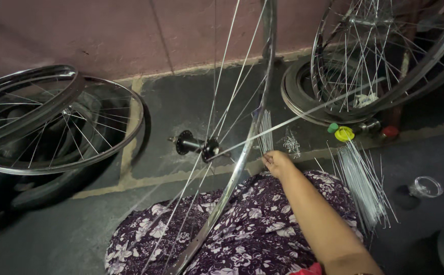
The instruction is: The person sits on the floor with a bicycle rim across their lap and laces spokes into it, threading each spoke through the hub flange and seating its end in the rim eyelets one at a time. They rotate the rim as they work and reach for new spokes from bundles laid on the floor beside them.
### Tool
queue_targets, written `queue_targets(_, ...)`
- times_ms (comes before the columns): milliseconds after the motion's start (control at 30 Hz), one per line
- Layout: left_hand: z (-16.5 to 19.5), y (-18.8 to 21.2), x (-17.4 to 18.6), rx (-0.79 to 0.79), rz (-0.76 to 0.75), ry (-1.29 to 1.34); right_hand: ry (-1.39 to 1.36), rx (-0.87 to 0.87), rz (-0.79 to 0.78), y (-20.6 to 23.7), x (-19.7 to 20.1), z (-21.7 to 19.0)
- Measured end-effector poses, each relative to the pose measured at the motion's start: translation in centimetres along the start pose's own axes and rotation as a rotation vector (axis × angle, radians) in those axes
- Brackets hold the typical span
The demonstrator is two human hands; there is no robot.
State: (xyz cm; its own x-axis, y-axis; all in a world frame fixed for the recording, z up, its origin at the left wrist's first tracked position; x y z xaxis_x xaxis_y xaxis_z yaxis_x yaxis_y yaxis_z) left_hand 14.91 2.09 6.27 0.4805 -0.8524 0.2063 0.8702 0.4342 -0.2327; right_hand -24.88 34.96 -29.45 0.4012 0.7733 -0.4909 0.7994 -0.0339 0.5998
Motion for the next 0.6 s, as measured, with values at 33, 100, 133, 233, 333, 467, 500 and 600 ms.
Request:
queue_targets(33, -0.5, -1.6, -0.9, -0.002, 0.005, 0.001, 0.006, 0.038, -0.016, -0.2, 0.0, 0.0)
queue_targets(100, -1.5, -4.1, -2.3, -0.003, 0.016, 0.001, 0.009, 0.084, -0.047, -0.3, -0.1, 0.0)
queue_targets(133, -1.8, -4.6, -2.6, 0.000, 0.023, 0.000, 0.007, 0.092, -0.060, -0.2, -0.1, 0.0)
queue_targets(233, -2.1, -4.1, -2.9, 0.011, 0.044, -0.003, -0.035, 0.092, -0.081, -0.1, -0.4, 0.0)
queue_targets(333, -1.7, -3.3, -3.5, 0.022, 0.053, -0.008, 0.046, 0.085, -0.113, 0.2, -0.6, 0.4)
queue_targets(467, -0.5, -4.3, -4.5, 0.082, 0.024, -0.062, 0.116, 0.132, -0.165, 1.5, -1.5, 0.4)
queue_targets(500, -0.3, -5.0, -4.9, 0.029, -0.022, -0.045, 0.139, 0.133, -0.154, 2.1, -1.8, 0.4)
queue_targets(600, 0.4, -6.3, -5.4, -0.046, -0.079, -0.062, 0.224, 0.160, -0.126, 3.6, -2.7, -0.1)
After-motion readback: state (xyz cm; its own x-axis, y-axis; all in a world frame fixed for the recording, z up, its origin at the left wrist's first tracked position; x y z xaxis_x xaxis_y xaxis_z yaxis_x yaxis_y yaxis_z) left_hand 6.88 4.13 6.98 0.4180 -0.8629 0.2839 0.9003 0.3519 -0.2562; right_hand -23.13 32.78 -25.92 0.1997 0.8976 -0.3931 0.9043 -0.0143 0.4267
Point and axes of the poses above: each hand's wrist, its own y-axis away from the middle knuckle, its own x-axis out of the back of the hand, z = x × y, the point moved 2 cm from there along -y, towards the middle knuckle, and after that the axes turned 5 degrees about x, right-handed, at the moved point
